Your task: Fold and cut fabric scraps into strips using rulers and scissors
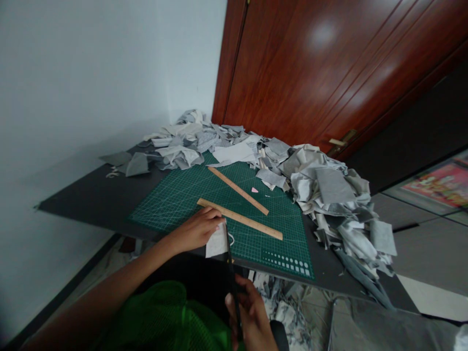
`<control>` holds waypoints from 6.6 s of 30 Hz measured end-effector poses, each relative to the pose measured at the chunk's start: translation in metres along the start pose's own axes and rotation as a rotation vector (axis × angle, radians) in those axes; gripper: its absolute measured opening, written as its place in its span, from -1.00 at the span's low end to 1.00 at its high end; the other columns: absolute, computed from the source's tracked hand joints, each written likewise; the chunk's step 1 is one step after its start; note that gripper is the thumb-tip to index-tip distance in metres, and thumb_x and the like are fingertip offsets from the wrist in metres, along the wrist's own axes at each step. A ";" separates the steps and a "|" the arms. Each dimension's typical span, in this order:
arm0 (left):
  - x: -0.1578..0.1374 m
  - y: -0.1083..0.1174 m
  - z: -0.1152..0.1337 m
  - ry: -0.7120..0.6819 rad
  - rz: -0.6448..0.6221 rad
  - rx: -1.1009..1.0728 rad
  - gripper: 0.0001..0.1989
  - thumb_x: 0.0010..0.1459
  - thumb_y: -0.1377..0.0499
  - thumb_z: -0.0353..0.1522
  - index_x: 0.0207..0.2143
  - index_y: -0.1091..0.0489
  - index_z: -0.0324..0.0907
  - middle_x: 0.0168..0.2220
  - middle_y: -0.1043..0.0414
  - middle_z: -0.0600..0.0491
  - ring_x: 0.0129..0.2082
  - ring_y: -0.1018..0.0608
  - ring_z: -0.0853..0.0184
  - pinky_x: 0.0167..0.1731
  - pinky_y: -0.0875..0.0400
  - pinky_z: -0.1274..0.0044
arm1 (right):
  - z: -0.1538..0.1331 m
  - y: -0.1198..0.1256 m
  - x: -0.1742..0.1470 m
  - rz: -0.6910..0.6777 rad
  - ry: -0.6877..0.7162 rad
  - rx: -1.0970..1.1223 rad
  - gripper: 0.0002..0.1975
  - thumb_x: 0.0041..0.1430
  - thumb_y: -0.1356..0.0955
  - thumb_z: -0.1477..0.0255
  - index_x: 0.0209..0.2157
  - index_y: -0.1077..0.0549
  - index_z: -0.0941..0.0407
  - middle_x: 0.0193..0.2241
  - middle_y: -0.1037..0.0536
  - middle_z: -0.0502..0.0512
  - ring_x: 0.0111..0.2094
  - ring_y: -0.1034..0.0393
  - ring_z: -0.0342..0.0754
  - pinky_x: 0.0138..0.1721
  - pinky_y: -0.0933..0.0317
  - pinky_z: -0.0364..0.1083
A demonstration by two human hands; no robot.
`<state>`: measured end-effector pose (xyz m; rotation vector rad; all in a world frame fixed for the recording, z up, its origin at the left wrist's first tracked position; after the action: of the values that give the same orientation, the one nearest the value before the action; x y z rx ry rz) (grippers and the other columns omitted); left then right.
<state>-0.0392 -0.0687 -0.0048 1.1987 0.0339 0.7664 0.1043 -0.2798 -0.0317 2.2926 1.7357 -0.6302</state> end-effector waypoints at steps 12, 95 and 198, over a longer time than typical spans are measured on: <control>0.001 0.001 0.000 -0.008 -0.014 0.021 -0.75 0.33 -0.10 -0.51 -0.01 -0.47 -0.19 -0.03 -0.43 -0.06 0.04 -0.41 0.16 0.13 -0.35 0.32 | 0.002 0.002 0.001 0.003 0.001 0.003 -0.17 -0.05 -0.55 -0.12 0.10 -0.38 0.10 -0.63 -0.34 -0.22 -0.72 -0.06 -0.31 -0.75 -0.03 -0.31; -0.001 0.001 0.000 -0.048 0.022 -0.015 -0.89 0.32 -0.24 -0.40 -0.15 -0.57 -0.16 -0.19 -0.47 0.01 -0.06 -0.47 0.20 -0.01 -0.39 0.36 | -0.002 0.009 0.021 -0.055 0.003 -0.007 -0.26 -0.03 -0.56 -0.05 0.04 -0.36 0.08 -0.62 -0.27 -0.26 -0.74 -0.06 -0.29 -0.81 -0.09 -0.30; -0.001 -0.002 -0.001 -0.041 0.021 -0.031 -0.91 0.29 -0.28 -0.39 -0.29 -0.59 -0.17 -0.20 -0.50 0.01 -0.06 -0.50 0.21 0.03 -0.37 0.37 | 0.007 0.008 0.022 -0.064 0.037 -0.008 -0.28 0.09 -0.53 -0.01 0.14 -0.29 0.05 -0.61 -0.32 -0.23 -0.71 -0.10 -0.27 -0.75 -0.09 -0.29</control>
<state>-0.0389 -0.0686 -0.0072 1.1865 -0.0238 0.7579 0.1152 -0.2660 -0.0490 2.2649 1.8319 -0.5952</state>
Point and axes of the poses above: each hand's wrist, its own x-axis towards the middle knuckle, its own y-axis out of the back of the hand, z = x × y, the point moved 4 cm from there along x, towards the middle knuckle
